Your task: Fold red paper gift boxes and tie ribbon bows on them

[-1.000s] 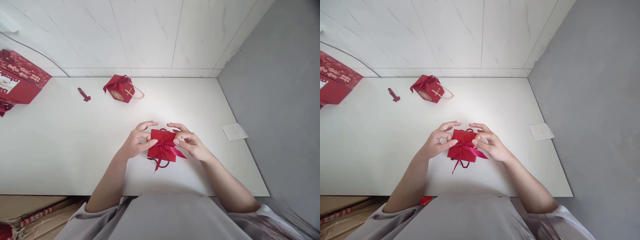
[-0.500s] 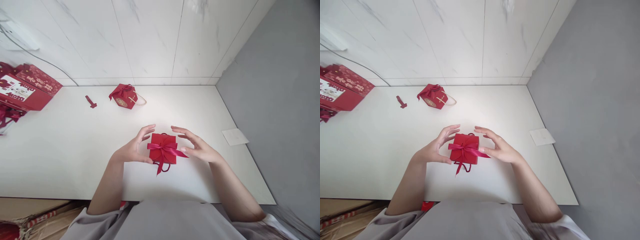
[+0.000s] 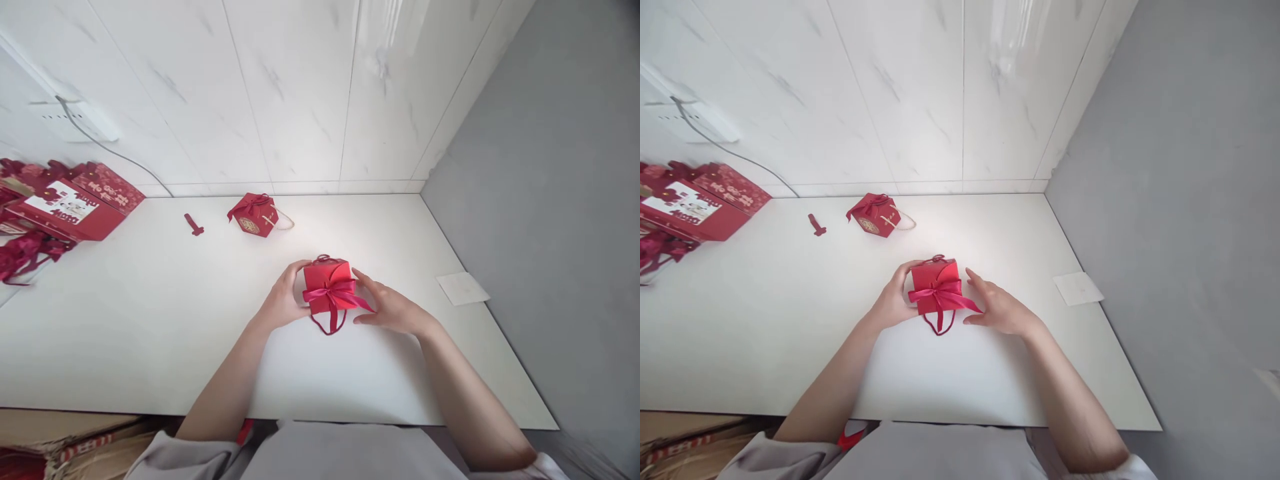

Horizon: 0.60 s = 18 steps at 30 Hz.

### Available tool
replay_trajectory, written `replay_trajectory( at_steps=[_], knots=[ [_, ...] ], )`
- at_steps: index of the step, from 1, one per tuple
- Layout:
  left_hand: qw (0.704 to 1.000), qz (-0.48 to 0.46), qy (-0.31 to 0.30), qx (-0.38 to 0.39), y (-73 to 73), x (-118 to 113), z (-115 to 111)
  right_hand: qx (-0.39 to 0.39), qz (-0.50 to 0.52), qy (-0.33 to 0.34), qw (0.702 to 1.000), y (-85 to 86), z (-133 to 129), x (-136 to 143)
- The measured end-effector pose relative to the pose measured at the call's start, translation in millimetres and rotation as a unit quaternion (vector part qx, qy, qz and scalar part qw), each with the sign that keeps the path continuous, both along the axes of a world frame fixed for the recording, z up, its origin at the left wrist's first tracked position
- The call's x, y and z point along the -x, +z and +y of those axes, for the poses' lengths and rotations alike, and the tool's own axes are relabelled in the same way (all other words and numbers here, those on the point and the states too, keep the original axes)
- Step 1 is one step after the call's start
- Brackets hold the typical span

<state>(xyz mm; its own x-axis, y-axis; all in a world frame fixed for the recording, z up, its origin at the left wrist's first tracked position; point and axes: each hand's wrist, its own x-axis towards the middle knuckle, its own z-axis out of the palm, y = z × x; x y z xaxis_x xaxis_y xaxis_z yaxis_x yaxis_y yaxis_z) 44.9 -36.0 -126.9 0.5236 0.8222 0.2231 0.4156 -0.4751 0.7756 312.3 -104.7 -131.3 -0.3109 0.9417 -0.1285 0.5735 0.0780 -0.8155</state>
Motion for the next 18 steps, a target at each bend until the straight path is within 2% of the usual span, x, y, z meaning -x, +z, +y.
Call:
replay_trajectory(
  at_steps=[3,6,12,18],
  knots=[
    [0.993,0.003,0.059,-0.106,-7.0,-0.8,6.5,-0.024,0.035,-0.035,0.998,6.6,2.3,-2.0],
    [0.985,0.012,0.087,-0.146,-12.4,2.9,13.0,-0.064,0.084,-0.044,0.993,13.5,3.6,2.6],
    [0.982,-0.007,0.14,-0.127,-22.9,5.0,17.5,-0.06,0.127,-0.031,0.99,7.2,6.4,17.8],
    [0.987,-0.066,0.118,-0.09,-33.7,6.6,22.8,-0.081,0.104,-0.063,0.989,-17.0,13.3,26.1]
  ],
)
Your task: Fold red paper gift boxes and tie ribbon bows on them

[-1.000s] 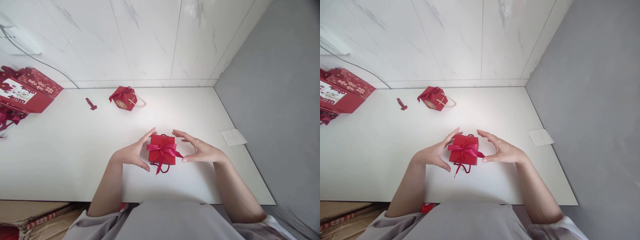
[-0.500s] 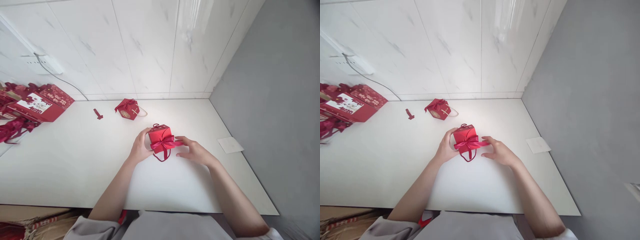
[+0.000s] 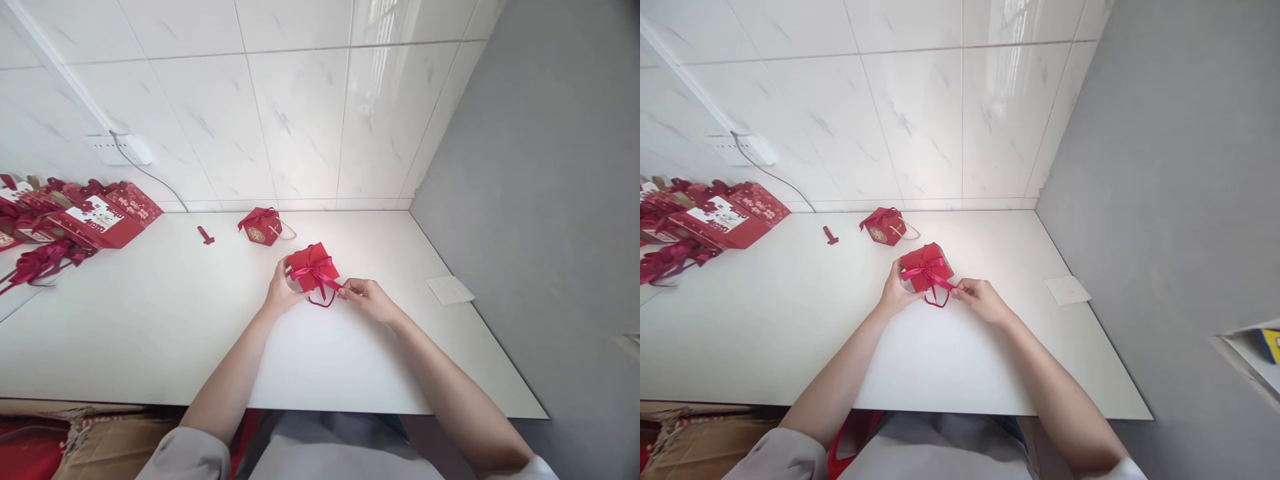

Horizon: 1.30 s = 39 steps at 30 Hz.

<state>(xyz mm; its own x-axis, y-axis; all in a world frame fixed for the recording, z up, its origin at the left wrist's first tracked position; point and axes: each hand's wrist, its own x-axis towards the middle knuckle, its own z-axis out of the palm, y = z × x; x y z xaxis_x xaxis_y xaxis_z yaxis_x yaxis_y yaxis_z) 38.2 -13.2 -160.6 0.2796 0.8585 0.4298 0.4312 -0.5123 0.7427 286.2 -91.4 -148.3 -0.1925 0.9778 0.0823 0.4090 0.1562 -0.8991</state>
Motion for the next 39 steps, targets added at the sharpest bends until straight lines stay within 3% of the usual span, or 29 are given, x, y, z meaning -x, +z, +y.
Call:
replay_trajectory(
  at_steps=[6,9,12,17,22,29,39],
  knots=[
    [0.999,-0.029,0.02,-0.038,-8.3,-0.3,12.9,-0.054,0.002,-0.09,0.994,-35.2,16.5,1.9],
    [0.997,-0.04,0.036,-0.058,-10.2,-3.0,19.1,-0.075,0.031,-0.117,0.99,-44.6,32.0,6.2],
    [0.998,-0.057,0.001,-0.012,-9.9,-4.7,27.6,-0.09,0.071,-0.101,0.988,-44.1,49.6,9.5],
    [0.991,-0.058,-0.093,0.077,-9.1,-10.1,50.0,-0.092,0.133,-0.005,0.987,-33.8,70.7,14.8],
    [0.982,-0.069,-0.142,0.108,-8.4,-18.9,64.1,-0.096,0.179,0.027,0.979,-29.3,74.8,19.7],
    [0.967,-0.108,-0.198,0.118,-9.3,-17.7,62.1,-0.071,0.212,0.044,0.974,-34.7,78.5,14.7],
    [0.947,-0.184,-0.189,0.183,-18.6,-14.1,59.4,-0.066,0.253,0.076,0.962,-32.9,69.5,15.2]
  ],
)
